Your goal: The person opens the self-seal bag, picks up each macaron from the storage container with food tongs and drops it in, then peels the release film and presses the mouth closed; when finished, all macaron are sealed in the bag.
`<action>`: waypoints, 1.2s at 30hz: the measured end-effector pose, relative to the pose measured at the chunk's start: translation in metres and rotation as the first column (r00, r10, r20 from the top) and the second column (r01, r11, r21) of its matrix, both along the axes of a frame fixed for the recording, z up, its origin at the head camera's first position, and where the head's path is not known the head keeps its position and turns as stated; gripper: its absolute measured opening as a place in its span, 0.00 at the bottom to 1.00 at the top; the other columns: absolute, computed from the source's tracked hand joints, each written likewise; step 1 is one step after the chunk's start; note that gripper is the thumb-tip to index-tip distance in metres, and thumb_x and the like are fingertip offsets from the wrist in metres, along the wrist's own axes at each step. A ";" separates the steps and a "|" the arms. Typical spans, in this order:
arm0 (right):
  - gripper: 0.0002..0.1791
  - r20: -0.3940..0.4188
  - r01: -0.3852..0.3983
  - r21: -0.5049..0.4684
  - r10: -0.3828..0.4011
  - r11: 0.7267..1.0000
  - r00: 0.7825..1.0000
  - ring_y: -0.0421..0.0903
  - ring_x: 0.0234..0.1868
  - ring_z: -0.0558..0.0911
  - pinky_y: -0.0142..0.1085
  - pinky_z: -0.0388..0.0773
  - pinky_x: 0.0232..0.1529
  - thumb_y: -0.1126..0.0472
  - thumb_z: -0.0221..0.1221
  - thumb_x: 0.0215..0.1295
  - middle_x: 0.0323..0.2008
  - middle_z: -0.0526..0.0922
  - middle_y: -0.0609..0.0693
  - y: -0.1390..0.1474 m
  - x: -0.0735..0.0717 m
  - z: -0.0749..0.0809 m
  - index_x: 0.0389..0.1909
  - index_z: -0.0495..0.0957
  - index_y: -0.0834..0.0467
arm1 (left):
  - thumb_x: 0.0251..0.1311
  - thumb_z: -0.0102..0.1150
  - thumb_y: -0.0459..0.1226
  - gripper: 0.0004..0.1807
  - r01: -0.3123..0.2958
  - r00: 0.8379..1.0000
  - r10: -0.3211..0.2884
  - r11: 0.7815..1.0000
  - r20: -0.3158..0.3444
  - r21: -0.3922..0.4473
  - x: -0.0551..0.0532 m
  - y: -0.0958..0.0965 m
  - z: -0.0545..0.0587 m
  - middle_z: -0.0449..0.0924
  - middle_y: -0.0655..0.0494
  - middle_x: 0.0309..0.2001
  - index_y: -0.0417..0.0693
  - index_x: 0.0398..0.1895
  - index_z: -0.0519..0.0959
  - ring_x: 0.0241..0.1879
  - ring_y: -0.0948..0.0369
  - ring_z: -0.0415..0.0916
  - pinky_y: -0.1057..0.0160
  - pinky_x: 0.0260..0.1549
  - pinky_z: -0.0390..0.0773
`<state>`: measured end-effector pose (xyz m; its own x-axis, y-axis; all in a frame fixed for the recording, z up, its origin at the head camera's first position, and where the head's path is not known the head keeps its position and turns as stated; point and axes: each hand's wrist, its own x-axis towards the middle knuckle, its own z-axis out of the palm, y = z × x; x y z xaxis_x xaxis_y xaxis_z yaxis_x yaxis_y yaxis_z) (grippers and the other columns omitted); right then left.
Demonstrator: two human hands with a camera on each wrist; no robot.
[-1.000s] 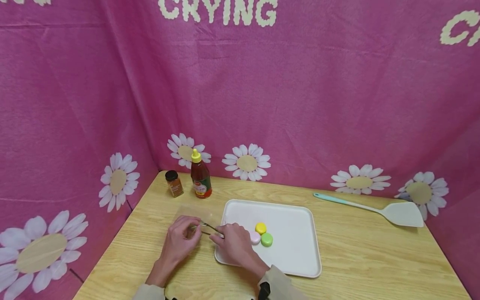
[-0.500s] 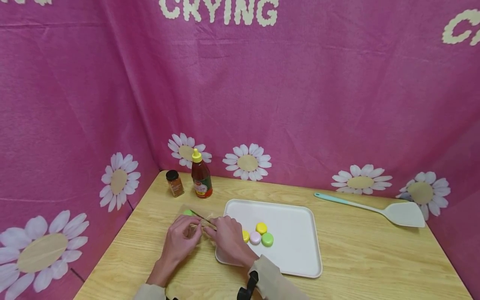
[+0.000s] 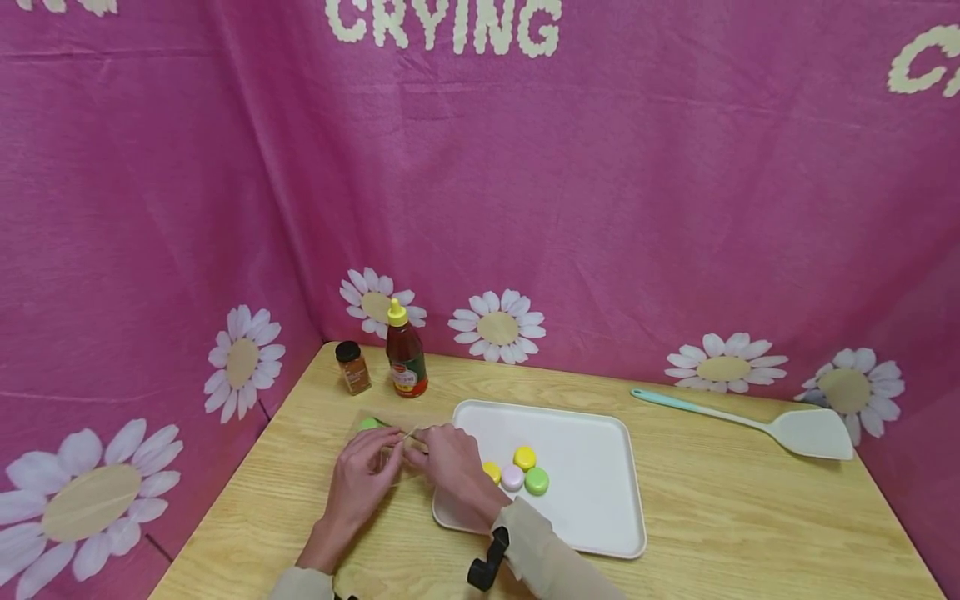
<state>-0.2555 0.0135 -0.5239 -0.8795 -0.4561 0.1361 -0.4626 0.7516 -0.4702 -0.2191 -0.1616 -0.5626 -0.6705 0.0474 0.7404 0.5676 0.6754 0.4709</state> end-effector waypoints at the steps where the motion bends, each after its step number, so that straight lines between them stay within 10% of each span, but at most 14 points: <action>1: 0.14 -0.002 -0.008 0.000 0.008 1.000 1.000 0.40 0.23 0.74 0.35 0.69 0.22 0.45 0.65 0.72 0.20 0.78 0.43 0.002 -0.001 0.000 0.44 0.90 0.50 | 0.57 0.74 0.29 0.06 -0.001 1.000 0.001 1.000 -0.001 -0.001 0.000 0.000 0.000 0.90 0.49 0.44 0.40 0.38 0.90 0.48 0.52 0.86 0.48 0.52 0.83; 16: 0.20 0.017 -0.023 -0.068 0.024 0.997 1.000 0.34 0.30 0.78 0.34 0.75 0.29 0.46 0.68 0.69 0.32 0.91 0.43 0.055 0.008 -0.002 0.56 0.88 0.51 | 0.57 0.75 0.29 0.09 0.008 1.000 -0.009 1.000 0.014 0.021 0.000 0.002 0.002 0.90 0.44 0.47 0.37 0.42 0.90 0.49 0.48 0.88 0.47 0.54 0.84; 23: 0.12 0.021 0.013 -0.074 -0.011 0.997 1.000 0.32 0.22 0.69 0.33 0.68 0.23 0.43 0.67 0.68 0.13 0.72 0.33 0.081 0.018 0.001 0.46 0.89 0.43 | 0.57 0.75 0.29 0.09 -0.005 1.000 0.005 0.999 -0.001 0.034 0.000 0.003 -0.001 0.91 0.45 0.44 0.37 0.41 0.90 0.48 0.48 0.88 0.45 0.54 0.83; 36: 0.20 0.033 0.086 -0.100 -0.083 0.991 0.996 0.29 0.21 0.62 0.30 0.59 0.23 0.40 0.67 0.68 0.14 0.61 0.30 0.137 0.041 0.009 0.54 0.88 0.46 | 0.57 0.75 0.29 0.08 -0.026 1.000 0.027 0.999 -0.015 0.039 -0.002 0.001 -0.003 0.91 0.48 0.44 0.39 0.41 0.90 0.48 0.50 0.88 0.46 0.52 0.83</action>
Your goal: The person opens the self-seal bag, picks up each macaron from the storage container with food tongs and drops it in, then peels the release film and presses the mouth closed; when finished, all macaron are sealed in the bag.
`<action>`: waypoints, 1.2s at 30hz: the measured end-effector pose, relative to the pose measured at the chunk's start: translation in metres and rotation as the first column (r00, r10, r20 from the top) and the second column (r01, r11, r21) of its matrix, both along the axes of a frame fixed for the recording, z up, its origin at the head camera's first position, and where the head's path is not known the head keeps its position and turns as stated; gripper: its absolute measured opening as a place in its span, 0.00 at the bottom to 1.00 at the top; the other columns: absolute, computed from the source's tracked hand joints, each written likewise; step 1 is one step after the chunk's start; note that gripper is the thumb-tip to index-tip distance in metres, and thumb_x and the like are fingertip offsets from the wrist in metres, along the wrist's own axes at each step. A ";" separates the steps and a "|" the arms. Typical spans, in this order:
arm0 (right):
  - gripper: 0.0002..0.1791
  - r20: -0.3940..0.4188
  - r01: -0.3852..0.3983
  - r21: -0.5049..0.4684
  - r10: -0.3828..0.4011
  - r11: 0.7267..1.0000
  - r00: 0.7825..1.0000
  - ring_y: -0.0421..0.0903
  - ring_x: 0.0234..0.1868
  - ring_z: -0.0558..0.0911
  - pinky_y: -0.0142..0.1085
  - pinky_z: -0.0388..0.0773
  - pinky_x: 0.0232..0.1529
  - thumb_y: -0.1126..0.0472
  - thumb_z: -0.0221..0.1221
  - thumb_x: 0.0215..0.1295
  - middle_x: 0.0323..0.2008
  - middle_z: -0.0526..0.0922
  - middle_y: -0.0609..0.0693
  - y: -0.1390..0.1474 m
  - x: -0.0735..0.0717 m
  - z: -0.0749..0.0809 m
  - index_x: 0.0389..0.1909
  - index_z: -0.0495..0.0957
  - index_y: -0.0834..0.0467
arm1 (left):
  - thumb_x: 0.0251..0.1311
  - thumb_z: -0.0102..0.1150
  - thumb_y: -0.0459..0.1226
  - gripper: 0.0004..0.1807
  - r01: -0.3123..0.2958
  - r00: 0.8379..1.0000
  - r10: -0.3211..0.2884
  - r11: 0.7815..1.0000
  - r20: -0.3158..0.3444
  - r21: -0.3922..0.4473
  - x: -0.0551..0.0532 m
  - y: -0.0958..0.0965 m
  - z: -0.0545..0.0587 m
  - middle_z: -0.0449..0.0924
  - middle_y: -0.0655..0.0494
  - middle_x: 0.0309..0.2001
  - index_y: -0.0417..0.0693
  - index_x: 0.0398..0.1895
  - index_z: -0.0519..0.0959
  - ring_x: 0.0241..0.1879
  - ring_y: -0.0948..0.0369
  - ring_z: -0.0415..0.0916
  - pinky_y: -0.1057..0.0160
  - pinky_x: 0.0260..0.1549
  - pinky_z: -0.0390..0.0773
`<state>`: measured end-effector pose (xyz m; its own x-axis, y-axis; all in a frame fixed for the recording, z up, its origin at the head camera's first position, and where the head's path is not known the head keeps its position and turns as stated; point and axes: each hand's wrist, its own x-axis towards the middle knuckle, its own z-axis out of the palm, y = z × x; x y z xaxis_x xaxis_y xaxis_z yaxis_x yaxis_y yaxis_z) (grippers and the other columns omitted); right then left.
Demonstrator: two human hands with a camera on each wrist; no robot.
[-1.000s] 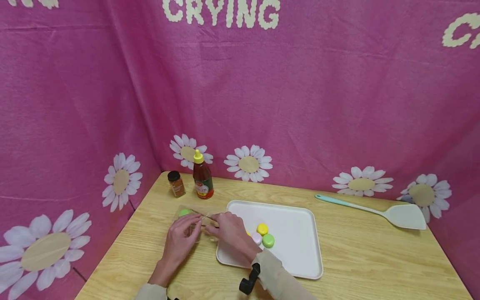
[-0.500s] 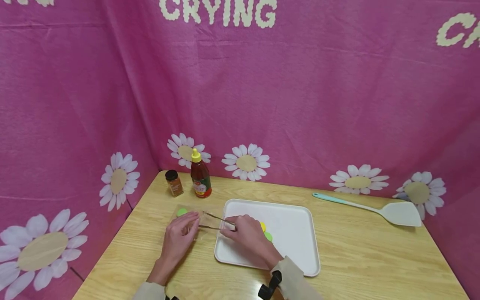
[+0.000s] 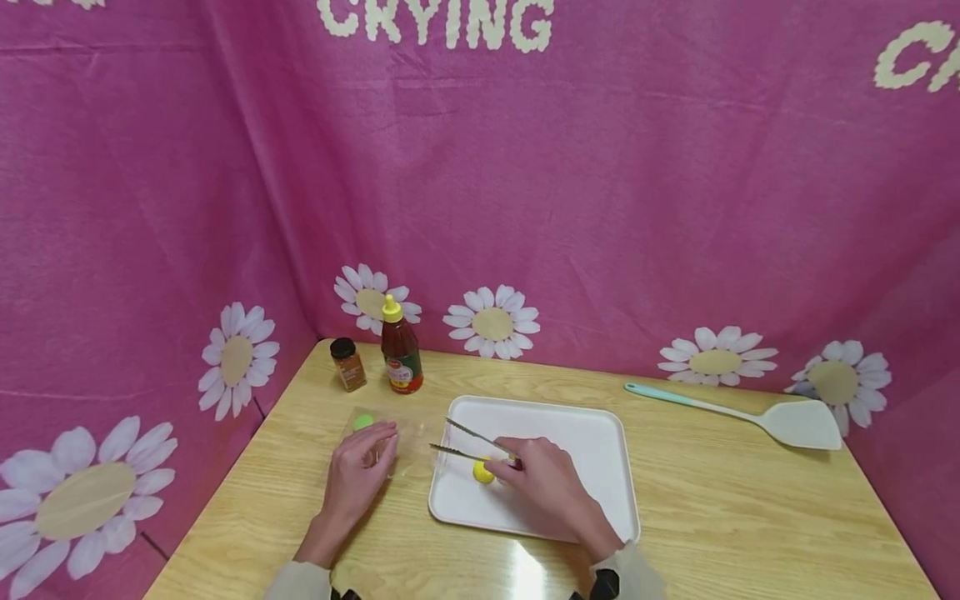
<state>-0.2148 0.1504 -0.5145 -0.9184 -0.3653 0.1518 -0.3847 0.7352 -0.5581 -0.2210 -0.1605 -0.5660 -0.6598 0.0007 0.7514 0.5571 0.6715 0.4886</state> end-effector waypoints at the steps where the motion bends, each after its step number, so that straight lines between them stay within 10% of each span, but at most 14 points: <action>1: 0.20 0.002 0.010 -0.004 -0.010 1.000 1.000 0.29 0.21 0.61 0.30 0.58 0.23 0.40 0.67 0.67 0.14 0.60 0.31 0.005 0.002 0.001 0.54 0.88 0.46 | 0.57 0.75 0.29 0.08 -0.005 1.000 0.005 1.000 0.000 0.000 0.000 0.000 0.000 0.91 0.48 0.44 0.39 0.40 0.90 0.48 0.50 0.88 0.46 0.52 0.83; 19: 0.19 -0.125 0.174 -0.125 -0.189 0.977 0.974 0.31 0.21 0.60 0.29 0.60 0.22 0.54 0.73 0.64 0.17 0.60 0.33 0.095 0.046 0.000 0.53 0.88 0.57 | 0.57 0.76 0.29 0.09 0.008 1.000 -0.008 1.000 0.029 0.002 0.000 0.003 0.002 0.91 0.48 0.44 0.38 0.41 0.90 0.48 0.50 0.88 0.47 0.53 0.83; 36: 0.22 0.096 0.258 -0.159 -0.245 0.953 0.965 0.33 0.21 0.76 0.29 0.72 0.26 0.51 0.69 0.68 0.17 0.76 0.35 0.107 0.069 -0.024 0.58 0.86 0.59 | 0.57 0.75 0.29 0.08 0.009 0.999 -0.009 1.000 0.033 0.018 0.000 0.002 0.000 0.91 0.49 0.45 0.39 0.41 0.90 0.49 0.51 0.88 0.48 0.53 0.83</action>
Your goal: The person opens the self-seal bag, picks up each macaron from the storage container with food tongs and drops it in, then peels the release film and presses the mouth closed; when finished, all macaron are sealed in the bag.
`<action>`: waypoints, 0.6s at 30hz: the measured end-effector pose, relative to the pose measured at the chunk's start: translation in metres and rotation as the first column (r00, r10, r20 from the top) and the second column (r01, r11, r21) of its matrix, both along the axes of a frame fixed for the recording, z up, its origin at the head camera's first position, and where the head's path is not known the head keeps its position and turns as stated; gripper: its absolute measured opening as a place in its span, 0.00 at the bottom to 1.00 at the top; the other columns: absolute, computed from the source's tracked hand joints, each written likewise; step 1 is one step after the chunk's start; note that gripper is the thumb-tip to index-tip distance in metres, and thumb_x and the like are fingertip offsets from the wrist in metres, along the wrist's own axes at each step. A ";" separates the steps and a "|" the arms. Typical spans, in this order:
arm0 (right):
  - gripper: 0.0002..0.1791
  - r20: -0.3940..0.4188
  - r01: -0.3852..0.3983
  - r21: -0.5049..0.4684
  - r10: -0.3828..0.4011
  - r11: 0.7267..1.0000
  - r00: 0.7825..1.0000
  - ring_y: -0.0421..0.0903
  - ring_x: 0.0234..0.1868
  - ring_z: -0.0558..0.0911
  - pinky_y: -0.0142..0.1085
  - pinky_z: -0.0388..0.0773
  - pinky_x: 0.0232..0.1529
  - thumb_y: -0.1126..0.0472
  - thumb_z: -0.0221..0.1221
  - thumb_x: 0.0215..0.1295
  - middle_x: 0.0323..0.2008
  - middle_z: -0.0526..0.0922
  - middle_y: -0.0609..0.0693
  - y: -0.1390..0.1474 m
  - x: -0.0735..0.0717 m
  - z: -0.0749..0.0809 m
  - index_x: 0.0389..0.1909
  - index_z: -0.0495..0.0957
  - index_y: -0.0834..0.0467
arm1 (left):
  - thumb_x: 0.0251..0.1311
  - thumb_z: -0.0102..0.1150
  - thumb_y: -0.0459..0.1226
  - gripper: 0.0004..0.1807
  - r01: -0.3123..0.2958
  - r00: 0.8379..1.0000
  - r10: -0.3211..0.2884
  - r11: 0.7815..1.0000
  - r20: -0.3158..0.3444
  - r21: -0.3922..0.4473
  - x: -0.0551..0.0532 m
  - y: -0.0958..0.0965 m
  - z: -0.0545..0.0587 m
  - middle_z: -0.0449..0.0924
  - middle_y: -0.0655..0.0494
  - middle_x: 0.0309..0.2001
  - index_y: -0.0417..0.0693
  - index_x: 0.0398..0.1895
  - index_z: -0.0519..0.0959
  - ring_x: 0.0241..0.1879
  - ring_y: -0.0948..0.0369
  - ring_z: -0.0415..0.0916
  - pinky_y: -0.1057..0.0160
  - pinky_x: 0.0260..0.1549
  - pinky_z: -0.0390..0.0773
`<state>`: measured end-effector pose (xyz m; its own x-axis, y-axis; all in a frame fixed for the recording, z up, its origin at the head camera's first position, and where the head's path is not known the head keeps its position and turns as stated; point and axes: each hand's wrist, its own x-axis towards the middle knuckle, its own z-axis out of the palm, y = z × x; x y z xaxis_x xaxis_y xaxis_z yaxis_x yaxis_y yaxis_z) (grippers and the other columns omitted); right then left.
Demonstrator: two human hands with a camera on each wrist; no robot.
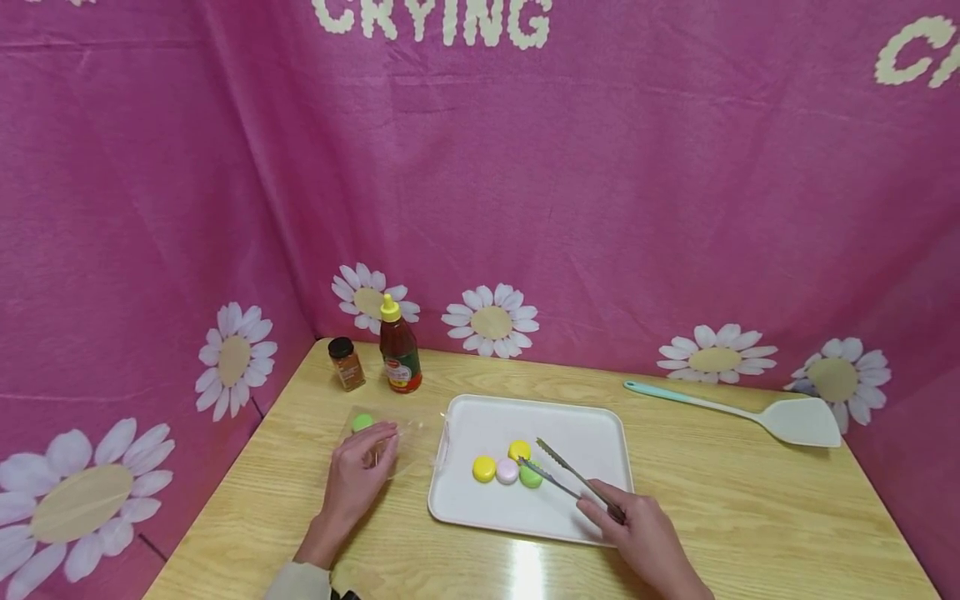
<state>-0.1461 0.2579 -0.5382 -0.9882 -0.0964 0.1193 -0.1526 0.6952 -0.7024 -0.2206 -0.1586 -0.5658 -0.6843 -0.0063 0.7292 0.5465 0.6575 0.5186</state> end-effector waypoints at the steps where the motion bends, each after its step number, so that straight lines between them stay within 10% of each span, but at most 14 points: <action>1: 0.22 -0.009 0.001 0.003 -0.001 1.000 1.000 0.33 0.21 0.75 0.29 0.72 0.26 0.51 0.70 0.68 0.17 0.75 0.35 0.000 0.001 0.000 0.57 0.86 0.58 | 0.57 0.75 0.29 0.08 -0.002 1.000 0.002 1.000 -0.003 0.001 0.000 0.000 0.000 0.91 0.49 0.45 0.39 0.41 0.90 0.49 0.51 0.88 0.48 0.53 0.83; 18: 0.26 0.134 -0.021 0.081 0.010 0.997 0.991 0.35 0.21 0.63 0.30 0.63 0.24 0.44 0.70 0.66 0.17 0.66 0.39 0.004 0.001 0.006 0.59 0.86 0.56 | 0.57 0.75 0.30 0.09 0.007 1.000 -0.007 1.000 0.025 0.009 0.002 0.001 0.000 0.91 0.47 0.45 0.38 0.41 0.90 0.49 0.49 0.88 0.47 0.54 0.83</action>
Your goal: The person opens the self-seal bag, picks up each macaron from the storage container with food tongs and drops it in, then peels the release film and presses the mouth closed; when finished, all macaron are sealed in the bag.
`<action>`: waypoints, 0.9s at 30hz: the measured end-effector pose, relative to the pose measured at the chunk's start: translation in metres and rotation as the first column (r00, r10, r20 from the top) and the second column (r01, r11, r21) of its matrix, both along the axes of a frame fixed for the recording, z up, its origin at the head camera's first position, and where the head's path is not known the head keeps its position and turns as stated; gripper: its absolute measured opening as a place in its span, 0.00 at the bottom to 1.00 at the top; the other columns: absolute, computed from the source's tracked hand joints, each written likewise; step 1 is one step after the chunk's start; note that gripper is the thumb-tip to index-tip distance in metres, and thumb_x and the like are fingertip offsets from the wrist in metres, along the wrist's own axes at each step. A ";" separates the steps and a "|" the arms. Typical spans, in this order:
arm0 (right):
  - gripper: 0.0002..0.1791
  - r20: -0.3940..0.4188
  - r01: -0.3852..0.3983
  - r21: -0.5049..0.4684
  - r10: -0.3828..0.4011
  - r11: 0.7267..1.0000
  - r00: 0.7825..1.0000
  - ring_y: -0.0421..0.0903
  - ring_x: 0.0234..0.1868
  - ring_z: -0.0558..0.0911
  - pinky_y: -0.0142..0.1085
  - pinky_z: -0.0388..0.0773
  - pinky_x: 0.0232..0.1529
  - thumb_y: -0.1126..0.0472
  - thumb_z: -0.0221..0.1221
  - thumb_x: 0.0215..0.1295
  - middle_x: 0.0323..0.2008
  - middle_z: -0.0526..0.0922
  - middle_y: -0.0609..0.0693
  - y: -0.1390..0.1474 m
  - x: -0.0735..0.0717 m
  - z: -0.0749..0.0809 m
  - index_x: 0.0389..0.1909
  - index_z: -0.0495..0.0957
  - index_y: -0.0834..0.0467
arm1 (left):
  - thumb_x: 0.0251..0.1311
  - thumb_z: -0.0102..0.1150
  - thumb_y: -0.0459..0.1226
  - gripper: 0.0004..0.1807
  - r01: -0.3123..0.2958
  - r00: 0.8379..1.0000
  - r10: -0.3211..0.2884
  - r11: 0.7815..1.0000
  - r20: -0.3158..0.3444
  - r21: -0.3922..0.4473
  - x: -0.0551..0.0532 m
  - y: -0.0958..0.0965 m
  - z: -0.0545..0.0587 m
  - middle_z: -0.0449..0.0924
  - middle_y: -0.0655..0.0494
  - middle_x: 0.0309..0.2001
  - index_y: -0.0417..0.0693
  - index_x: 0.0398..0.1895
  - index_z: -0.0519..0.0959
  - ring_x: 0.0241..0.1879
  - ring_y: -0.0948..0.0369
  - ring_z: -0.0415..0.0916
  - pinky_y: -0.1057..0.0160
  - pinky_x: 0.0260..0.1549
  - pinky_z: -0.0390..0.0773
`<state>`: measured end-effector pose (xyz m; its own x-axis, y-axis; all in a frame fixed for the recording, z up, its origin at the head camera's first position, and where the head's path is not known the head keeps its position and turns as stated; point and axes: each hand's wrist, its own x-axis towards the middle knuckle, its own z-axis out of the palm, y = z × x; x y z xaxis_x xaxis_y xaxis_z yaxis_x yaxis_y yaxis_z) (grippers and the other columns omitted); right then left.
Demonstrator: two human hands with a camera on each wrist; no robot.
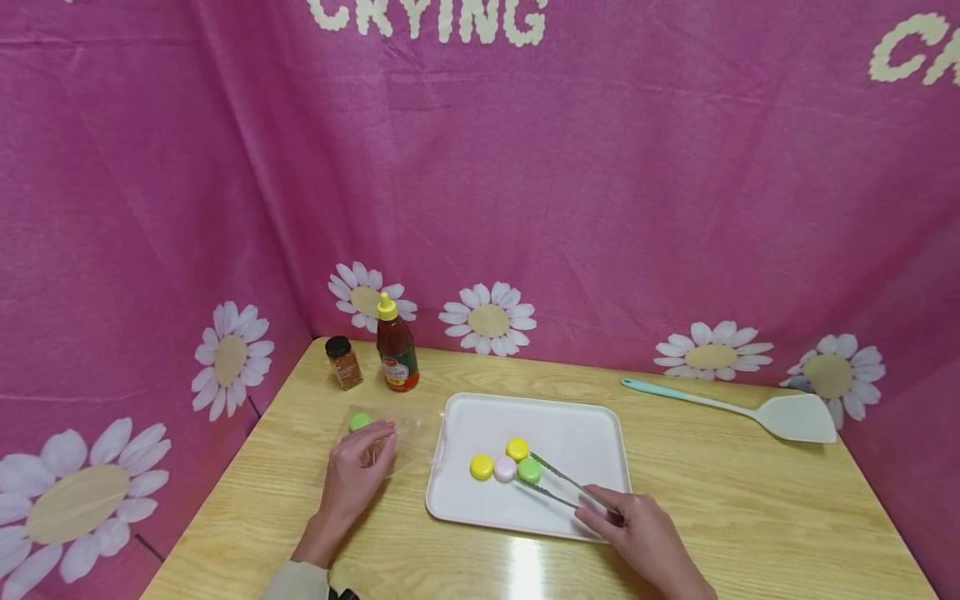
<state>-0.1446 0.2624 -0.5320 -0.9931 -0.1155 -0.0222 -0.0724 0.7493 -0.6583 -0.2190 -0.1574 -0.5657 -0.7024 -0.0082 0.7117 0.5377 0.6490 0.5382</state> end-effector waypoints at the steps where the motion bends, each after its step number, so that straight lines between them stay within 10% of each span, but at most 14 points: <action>1: 0.27 0.005 -0.002 0.002 0.002 1.000 1.000 0.35 0.21 0.63 0.29 0.63 0.23 0.44 0.70 0.66 0.17 0.66 0.39 0.000 0.000 0.000 0.59 0.86 0.56 | 0.57 0.75 0.30 0.09 -0.001 1.000 0.001 1.000 -0.001 -0.002 0.000 0.000 0.000 0.91 0.47 0.45 0.38 0.41 0.90 0.49 0.50 0.88 0.47 0.54 0.83; 13: 0.28 0.108 0.008 0.045 -0.013 0.999 0.994 0.36 0.23 0.65 0.29 0.65 0.27 0.44 0.68 0.67 0.19 0.74 0.41 0.004 -0.002 -0.001 0.61 0.85 0.56 | 0.58 0.75 0.30 0.09 0.001 1.000 -0.001 1.000 0.004 0.002 0.000 0.000 0.000 0.91 0.49 0.45 0.39 0.42 0.90 0.50 0.50 0.88 0.48 0.54 0.83; 27: 0.26 0.037 -0.049 0.060 0.047 0.997 0.998 0.33 0.30 0.73 0.30 0.69 0.31 0.44 0.68 0.67 0.48 0.91 0.54 0.011 -0.003 -0.003 0.57 0.87 0.58 | 0.57 0.75 0.30 0.09 -0.007 1.000 0.007 1.000 0.008 0.002 -0.001 -0.001 -0.001 0.91 0.50 0.45 0.39 0.41 0.90 0.49 0.51 0.88 0.48 0.53 0.83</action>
